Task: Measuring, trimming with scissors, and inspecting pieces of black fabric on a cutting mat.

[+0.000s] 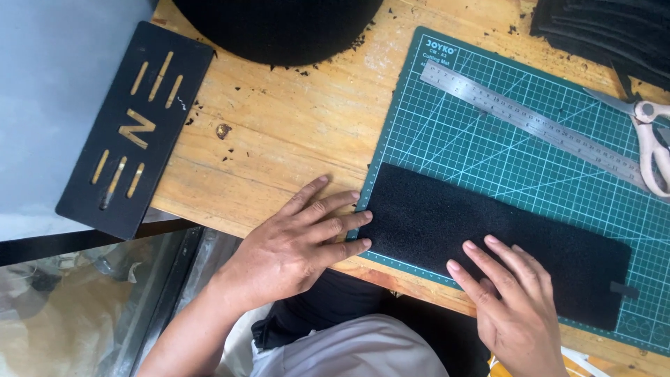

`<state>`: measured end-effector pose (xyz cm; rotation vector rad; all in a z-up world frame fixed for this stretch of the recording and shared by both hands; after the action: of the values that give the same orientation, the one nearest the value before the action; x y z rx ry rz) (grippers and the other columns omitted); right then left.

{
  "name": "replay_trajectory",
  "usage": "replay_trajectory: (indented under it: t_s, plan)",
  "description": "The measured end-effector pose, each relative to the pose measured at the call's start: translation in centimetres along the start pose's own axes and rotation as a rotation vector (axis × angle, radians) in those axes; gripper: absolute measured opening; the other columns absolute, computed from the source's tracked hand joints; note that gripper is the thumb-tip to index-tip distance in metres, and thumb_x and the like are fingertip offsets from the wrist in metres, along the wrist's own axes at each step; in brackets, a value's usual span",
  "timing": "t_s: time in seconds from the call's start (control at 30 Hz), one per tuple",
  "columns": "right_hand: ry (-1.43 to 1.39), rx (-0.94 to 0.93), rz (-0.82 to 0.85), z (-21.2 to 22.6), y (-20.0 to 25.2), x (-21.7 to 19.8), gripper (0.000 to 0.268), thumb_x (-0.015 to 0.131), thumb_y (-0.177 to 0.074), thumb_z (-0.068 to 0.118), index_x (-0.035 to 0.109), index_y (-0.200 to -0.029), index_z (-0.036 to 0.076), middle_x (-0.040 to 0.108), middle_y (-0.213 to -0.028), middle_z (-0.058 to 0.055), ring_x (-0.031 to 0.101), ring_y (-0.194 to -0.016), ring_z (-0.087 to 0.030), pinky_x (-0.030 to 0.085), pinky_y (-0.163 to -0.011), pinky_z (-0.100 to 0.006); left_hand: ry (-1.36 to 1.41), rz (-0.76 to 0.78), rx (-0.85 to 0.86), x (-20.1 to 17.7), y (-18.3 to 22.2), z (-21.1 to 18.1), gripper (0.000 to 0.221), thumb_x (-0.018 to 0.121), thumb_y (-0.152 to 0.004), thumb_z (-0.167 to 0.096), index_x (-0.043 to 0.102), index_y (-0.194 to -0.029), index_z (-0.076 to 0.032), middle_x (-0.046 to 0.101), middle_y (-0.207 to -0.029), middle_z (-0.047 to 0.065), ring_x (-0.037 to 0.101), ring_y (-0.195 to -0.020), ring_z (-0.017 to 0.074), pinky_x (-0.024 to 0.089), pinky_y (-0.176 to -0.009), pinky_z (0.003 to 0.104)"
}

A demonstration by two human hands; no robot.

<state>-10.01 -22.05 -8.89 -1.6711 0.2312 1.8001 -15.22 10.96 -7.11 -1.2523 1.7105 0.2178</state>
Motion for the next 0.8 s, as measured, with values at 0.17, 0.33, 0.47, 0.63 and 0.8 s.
replay_trajectory:
  t_s: [0.17, 0.33, 0.47, 0.63, 0.8]
  plan:
    - [-0.081, 0.033, 0.02, -0.2, -0.1, -0.5, 0.039, 0.049, -0.102, 0.0, 0.064, -0.132, 0.018, 0.061, -0.144, -0.008, 0.055, -0.139, -0.033, 0.042, -0.119, -0.051, -0.008, -0.02, 0.018, -0.1, -0.2, 0.0, 0.024, 0.061, -0.098, -0.003, 0.071, -0.12, -0.008, 0.064, -0.137, 0.015, 0.053, -0.136, 0.0409, 0.029, -0.122, 0.063]
    - [-0.191, 0.11, 0.037, -0.9, 0.8, -1.5, 0.034, 0.049, -0.101, 0.0, 0.066, -0.128, 0.011, 0.061, -0.142, -0.013, 0.057, -0.137, -0.035, 0.044, -0.121, -0.049, 0.014, -0.012, 0.024, -0.2, -0.5, -0.2, 0.025, 0.062, -0.097, -0.004, 0.071, -0.12, -0.007, 0.064, -0.137, 0.015, 0.052, -0.137, 0.0402, 0.028, -0.122, 0.064]
    - [-0.181, 0.181, 0.015, -2.0, 2.5, -2.1, 0.036, 0.049, -0.1, -0.002, 0.068, -0.127, 0.012, 0.063, -0.14, -0.013, 0.059, -0.135, -0.036, 0.047, -0.116, -0.047, -0.023, 0.017, 0.029, 0.0, -0.6, 0.0, 0.031, 0.066, -0.094, -0.008, 0.069, -0.124, -0.008, 0.063, -0.139, 0.014, 0.051, -0.138, 0.0389, 0.029, -0.122, 0.064]
    - [-0.173, 0.268, 0.034, -3.2, 3.9, -3.0, 0.034, 0.049, -0.101, 0.002, 0.068, -0.127, 0.013, 0.064, -0.14, -0.01, 0.057, -0.138, -0.034, 0.045, -0.117, -0.047, -0.065, 0.045, 0.065, 0.3, -0.3, 0.3, 0.039, 0.068, -0.089, -0.006, 0.066, -0.127, -0.013, 0.057, -0.144, 0.009, 0.05, -0.139, 0.0379, 0.032, -0.122, 0.065]
    - [-0.191, 0.251, 0.029, -4.5, 5.0, -3.1, 0.036, 0.049, -0.103, 0.003, 0.065, -0.133, 0.015, 0.061, -0.144, -0.007, 0.053, -0.142, -0.032, 0.04, -0.124, -0.052, -0.141, 0.107, 0.033, 0.7, 0.2, 0.7, 0.052, 0.064, -0.084, -0.006, 0.062, -0.134, -0.02, 0.05, -0.153, 0.006, 0.042, -0.148, 0.0339, 0.025, -0.128, 0.06]
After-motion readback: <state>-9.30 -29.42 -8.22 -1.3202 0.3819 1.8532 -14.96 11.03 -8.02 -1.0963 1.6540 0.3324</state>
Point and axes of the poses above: each hand's wrist, its own y-axis away from the middle knuckle, its own x-axis out of the palm, z = x × y, the point moved 1 cm from there along -y, towards the middle knuckle
